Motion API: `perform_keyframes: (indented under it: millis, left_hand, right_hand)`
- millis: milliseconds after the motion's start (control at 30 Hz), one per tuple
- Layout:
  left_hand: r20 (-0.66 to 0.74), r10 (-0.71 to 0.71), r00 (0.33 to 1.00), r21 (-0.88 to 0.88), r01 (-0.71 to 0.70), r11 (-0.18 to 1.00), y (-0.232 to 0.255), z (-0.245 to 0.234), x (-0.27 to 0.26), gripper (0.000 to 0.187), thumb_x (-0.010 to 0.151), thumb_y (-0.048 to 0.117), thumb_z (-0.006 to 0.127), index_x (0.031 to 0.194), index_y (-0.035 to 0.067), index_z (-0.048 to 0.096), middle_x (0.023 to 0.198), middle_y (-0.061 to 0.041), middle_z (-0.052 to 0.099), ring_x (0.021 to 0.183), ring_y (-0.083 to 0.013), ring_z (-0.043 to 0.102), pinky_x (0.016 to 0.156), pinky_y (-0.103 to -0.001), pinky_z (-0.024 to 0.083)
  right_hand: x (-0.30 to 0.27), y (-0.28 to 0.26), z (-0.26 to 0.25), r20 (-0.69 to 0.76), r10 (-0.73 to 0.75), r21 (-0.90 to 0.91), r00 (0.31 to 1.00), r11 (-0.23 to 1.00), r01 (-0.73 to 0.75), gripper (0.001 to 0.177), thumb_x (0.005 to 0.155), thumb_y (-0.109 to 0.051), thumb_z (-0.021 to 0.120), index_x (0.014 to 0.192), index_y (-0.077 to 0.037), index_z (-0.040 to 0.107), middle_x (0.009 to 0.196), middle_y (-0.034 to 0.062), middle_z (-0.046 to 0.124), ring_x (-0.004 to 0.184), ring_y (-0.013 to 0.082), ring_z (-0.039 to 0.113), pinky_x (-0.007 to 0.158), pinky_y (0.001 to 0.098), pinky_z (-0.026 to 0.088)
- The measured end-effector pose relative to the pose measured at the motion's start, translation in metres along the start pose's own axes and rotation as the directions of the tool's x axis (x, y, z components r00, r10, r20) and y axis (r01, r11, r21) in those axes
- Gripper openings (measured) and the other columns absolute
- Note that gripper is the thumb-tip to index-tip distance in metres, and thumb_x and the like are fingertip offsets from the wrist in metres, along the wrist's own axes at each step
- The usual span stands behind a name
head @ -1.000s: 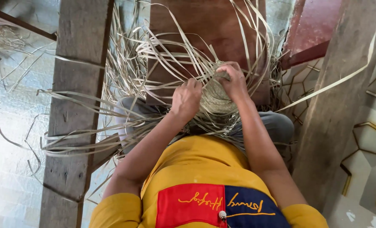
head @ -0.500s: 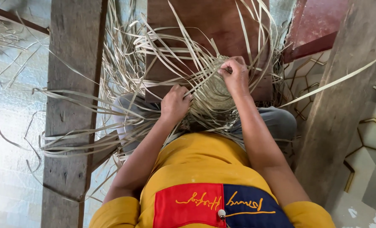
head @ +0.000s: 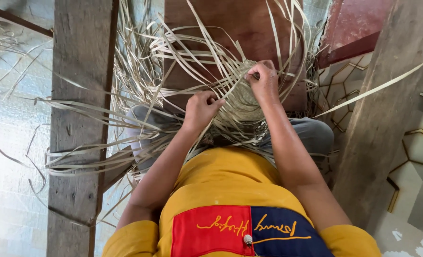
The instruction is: The person is weaving thin bamboo strips together to form a structured mat or basket-like object.
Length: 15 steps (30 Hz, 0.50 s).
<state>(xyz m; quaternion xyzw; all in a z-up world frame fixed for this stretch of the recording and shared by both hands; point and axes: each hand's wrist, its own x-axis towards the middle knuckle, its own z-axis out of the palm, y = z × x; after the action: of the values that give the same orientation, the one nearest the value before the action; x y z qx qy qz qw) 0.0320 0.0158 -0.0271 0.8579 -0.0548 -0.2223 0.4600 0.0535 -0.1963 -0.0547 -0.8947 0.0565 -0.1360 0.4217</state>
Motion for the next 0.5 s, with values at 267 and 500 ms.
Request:
perform_keyframes:
  millis: [267, 500]
  left_hand:
    - [0.055, -0.168, 0.984, -0.427, 0.176, 0.887, 0.008, -0.005, -0.002, 0.032, 0.081, 0.010, 0.063, 0.101, -0.014, 0.055, 0.061, -0.018, 0.059, 0.048, -0.0169, 0.062, 0.039, -0.026, 0.053]
    - [0.036, -0.246, 0.968, -0.493, 0.232, 0.839, 0.010, 0.005, -0.001, 0.016, 0.074, 0.005, 0.063, 0.087, -0.005, 0.064, 0.041, -0.014, 0.052, 0.033, -0.0149, 0.055, 0.032, -0.024, 0.050]
  right_hand:
    - [0.001, -0.003, -0.002, 0.024, 0.076, 0.004, 0.997, 0.997, -0.076, 0.020, 0.064, -0.004, 0.078, 0.070, -0.010, 0.060, 0.081, 0.0047, 0.054, 0.072, 0.0256, 0.059, 0.063, 0.0305, 0.051]
    - [0.001, 0.000, -0.001, 0.021, 0.057, -0.026, 0.998, 0.998, -0.057, 0.021, 0.063, -0.004, 0.079, 0.070, -0.011, 0.060, 0.081, 0.0036, 0.054, 0.072, 0.0248, 0.060, 0.064, 0.0297, 0.051]
